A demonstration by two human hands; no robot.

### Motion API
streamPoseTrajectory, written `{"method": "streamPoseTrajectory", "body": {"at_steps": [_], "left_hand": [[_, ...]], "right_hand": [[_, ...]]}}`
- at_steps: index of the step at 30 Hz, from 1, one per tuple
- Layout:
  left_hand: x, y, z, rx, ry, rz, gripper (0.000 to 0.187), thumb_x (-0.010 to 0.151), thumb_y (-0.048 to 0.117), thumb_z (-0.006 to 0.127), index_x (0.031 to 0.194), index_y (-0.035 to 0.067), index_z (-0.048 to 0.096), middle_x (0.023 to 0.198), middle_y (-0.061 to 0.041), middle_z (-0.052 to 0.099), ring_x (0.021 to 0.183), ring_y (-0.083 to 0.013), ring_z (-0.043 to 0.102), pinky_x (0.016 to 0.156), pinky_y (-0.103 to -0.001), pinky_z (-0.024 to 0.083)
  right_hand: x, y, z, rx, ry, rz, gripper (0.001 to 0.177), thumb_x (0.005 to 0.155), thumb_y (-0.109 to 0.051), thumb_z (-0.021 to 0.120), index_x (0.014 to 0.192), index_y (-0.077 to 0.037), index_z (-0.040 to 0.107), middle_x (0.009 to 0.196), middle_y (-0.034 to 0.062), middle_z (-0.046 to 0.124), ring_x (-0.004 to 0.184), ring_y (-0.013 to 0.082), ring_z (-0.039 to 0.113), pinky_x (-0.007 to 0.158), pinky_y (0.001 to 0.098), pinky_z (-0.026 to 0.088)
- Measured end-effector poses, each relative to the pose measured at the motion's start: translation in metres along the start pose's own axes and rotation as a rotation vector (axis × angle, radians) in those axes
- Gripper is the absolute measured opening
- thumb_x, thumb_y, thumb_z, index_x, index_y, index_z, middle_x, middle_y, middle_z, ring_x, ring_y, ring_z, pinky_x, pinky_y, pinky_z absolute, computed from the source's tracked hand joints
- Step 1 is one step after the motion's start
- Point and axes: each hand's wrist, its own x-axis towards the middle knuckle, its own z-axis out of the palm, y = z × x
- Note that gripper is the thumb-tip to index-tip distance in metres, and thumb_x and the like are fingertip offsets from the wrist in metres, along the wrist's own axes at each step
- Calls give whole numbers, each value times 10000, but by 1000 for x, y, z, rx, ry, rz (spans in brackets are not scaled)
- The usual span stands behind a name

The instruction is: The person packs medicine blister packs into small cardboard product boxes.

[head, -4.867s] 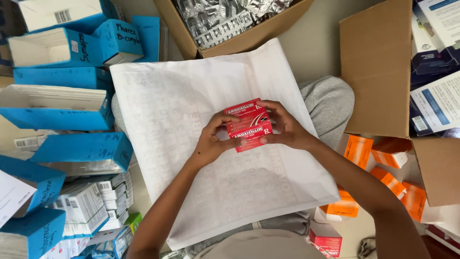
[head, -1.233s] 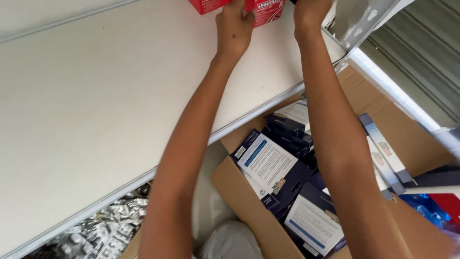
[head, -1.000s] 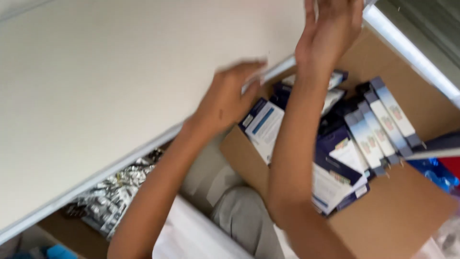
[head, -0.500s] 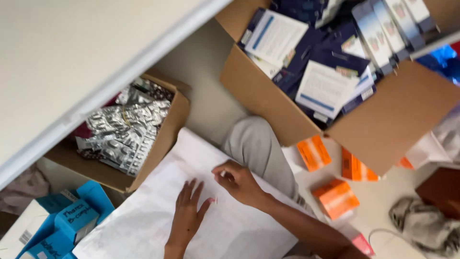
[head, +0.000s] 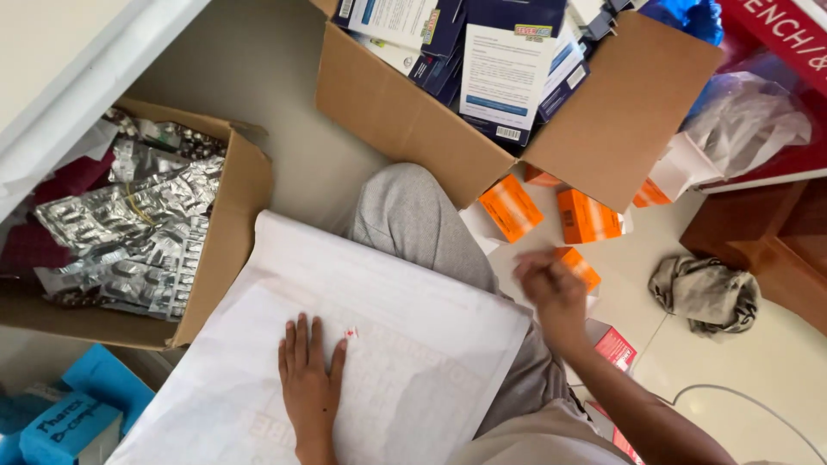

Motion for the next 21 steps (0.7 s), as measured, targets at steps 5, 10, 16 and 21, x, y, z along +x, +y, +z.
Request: {"method": "streamPoseTrajectory", "body": {"at_steps": [5, 10, 16, 21], "left_hand": [[-3, -6, 5, -7, 35, 21, 571, 972, 376, 600, 1412, 13, 574, 1528, -165, 515, 1476, -336, 407, 1220, -454, 304], [-2, -9, 5, -5, 19, 43, 568, 975, 373, 602, 1413, 13, 575, 1529, -169, 517, 1476, -348, 409, 1225, -465, 299], [-4, -7, 3, -4, -20, 48, 561, 1003, 373, 600, 1423, 1, 584, 1541, -180, 514, 1485, -361, 409, 1237, -484, 298], [-2, -1, 0, 16, -33, 37, 553, 1027, 370, 594, 1431, -7, 588, 1555, -187, 508, 1498, -363, 406, 1242, -491, 298]], "right_hand": [[81, 53, -35, 827, 524, 187, 221, 972, 40, 522, 1149, -64, 602, 993, 76, 600, 749, 163, 552, 634, 293, 458], [109, 113, -64, 752, 644, 397, 250, 940, -43, 472, 1168, -51, 573, 960, 73, 620, 758, 216, 613, 634, 371, 534], [50, 172, -111, -633, 239, 262, 427, 890, -199, 675, 1278, -43, 592, 1255, 205, 579, 1035, 385, 637, 844, 522, 557], [15, 119, -103, -1093, -127, 723, 628, 912, -461, 728, 1355, -52, 552, 1451, 192, 517, 1313, 478, 515, 981, 634, 492]]}}
